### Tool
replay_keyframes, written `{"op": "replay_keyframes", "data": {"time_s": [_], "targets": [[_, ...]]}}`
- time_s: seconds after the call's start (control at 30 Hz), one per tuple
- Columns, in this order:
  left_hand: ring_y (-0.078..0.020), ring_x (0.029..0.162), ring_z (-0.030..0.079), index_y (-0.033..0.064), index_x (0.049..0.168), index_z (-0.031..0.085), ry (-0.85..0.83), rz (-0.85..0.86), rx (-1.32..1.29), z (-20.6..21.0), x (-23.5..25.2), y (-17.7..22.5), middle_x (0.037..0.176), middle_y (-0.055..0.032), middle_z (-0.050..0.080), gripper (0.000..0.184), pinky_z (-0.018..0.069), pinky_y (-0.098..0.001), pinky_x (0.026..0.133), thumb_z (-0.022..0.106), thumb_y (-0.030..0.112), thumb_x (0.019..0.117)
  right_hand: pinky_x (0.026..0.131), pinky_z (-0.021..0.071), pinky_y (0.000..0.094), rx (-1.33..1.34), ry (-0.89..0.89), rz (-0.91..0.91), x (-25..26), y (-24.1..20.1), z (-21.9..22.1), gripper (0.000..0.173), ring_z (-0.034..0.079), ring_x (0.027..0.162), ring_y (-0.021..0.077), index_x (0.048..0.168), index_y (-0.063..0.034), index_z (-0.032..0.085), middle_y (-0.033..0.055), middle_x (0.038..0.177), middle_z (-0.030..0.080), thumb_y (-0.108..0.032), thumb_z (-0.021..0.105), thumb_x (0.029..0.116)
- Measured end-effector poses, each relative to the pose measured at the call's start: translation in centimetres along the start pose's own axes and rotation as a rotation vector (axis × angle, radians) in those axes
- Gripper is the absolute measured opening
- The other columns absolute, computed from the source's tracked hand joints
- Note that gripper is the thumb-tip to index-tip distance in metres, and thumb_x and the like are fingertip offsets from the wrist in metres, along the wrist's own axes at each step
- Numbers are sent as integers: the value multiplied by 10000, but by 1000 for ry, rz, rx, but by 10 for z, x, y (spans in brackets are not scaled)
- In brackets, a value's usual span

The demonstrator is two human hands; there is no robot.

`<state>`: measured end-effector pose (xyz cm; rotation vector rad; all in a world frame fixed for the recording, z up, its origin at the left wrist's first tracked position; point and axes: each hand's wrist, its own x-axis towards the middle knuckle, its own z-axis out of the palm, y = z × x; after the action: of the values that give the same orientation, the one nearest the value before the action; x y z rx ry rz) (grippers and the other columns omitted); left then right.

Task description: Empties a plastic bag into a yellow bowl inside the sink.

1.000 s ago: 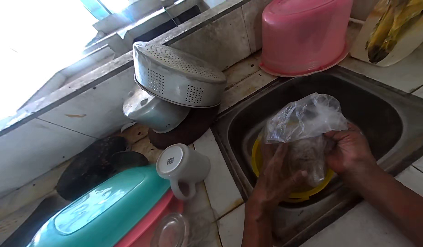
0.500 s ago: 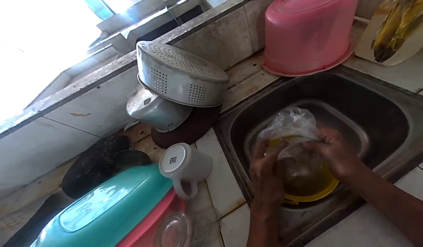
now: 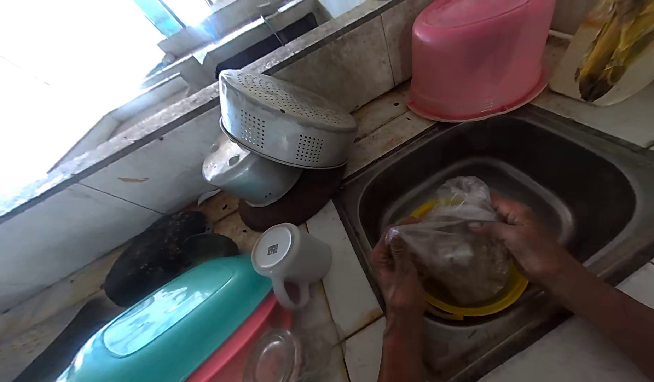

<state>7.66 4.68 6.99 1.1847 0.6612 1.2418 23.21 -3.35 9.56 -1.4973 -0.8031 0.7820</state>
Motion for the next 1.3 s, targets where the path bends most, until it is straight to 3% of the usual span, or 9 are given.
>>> {"op": "replay_keyframes", "data": {"time_s": [0.13,0.27,0.37,0.47,0.63,0.77,0.93,1.17,1.3], "targets": [[-59,882,711,155,1006,747,101,-131,-178,2,2,8,1023,28,751,299,601,-235,744,462,212,1078,897,576,218,51,-122,-120,-7,-4,0,583,663,1073,26,1450,-119,516,-19,1227,676,-172,655,887],[-82,936,703,156,1001,755,59,-75,-154,0,2,3,1061,10,743,203,597,-255,791,627,313,1007,1110,455,320,-300,-267,-261,-9,6,-2,833,489,1371,133,1566,-29,355,119,1535,455,-306,711,865],[-87,1036,674,172,985,777,-7,72,-70,1,2,-2,1159,17,717,282,583,-241,814,714,440,924,760,597,421,-632,-240,-491,-5,18,0,451,673,958,236,1264,-7,616,145,1157,623,-178,731,863],[-117,1101,662,157,986,784,-53,143,-21,-4,4,-3,1198,0,706,295,581,-265,874,697,434,939,692,588,375,-565,-123,-483,-1,14,-6,194,681,795,153,1074,-25,701,60,911,689,-87,669,893],[-57,942,670,155,993,776,-24,113,105,-6,4,0,1147,31,698,166,576,-194,721,673,284,982,755,569,138,-252,-21,-354,-2,0,-12,280,679,853,-37,1152,-53,722,-27,948,737,-17,658,881],[-88,1042,650,138,1053,779,-162,239,106,-2,2,-2,1212,2,667,211,577,-207,800,669,305,985,566,476,232,-538,-41,-529,-1,8,-12,75,561,650,41,854,-83,648,-27,738,581,-81,599,910],[-51,996,638,152,1064,769,-167,271,181,-5,4,-2,1233,23,644,229,555,-160,726,638,330,1005,715,509,114,-485,30,-792,-5,-4,-12,156,600,785,-31,911,-40,665,-17,827,623,-73,521,960],[-146,1181,613,135,1061,751,-245,311,128,-3,5,-1,1271,-19,645,178,558,-274,937,635,259,1008,764,534,83,-263,38,-621,-6,4,-15,153,626,831,-86,970,-46,711,-71,869,675,-23,564,935],[-164,1172,628,106,1054,762,-205,338,142,0,5,-1,1280,-39,643,132,582,-275,909,669,160,977,603,480,134,-242,66,-417,-2,11,-18,134,577,666,-47,939,-50,709,-53,750,632,-29,576,944]]}}
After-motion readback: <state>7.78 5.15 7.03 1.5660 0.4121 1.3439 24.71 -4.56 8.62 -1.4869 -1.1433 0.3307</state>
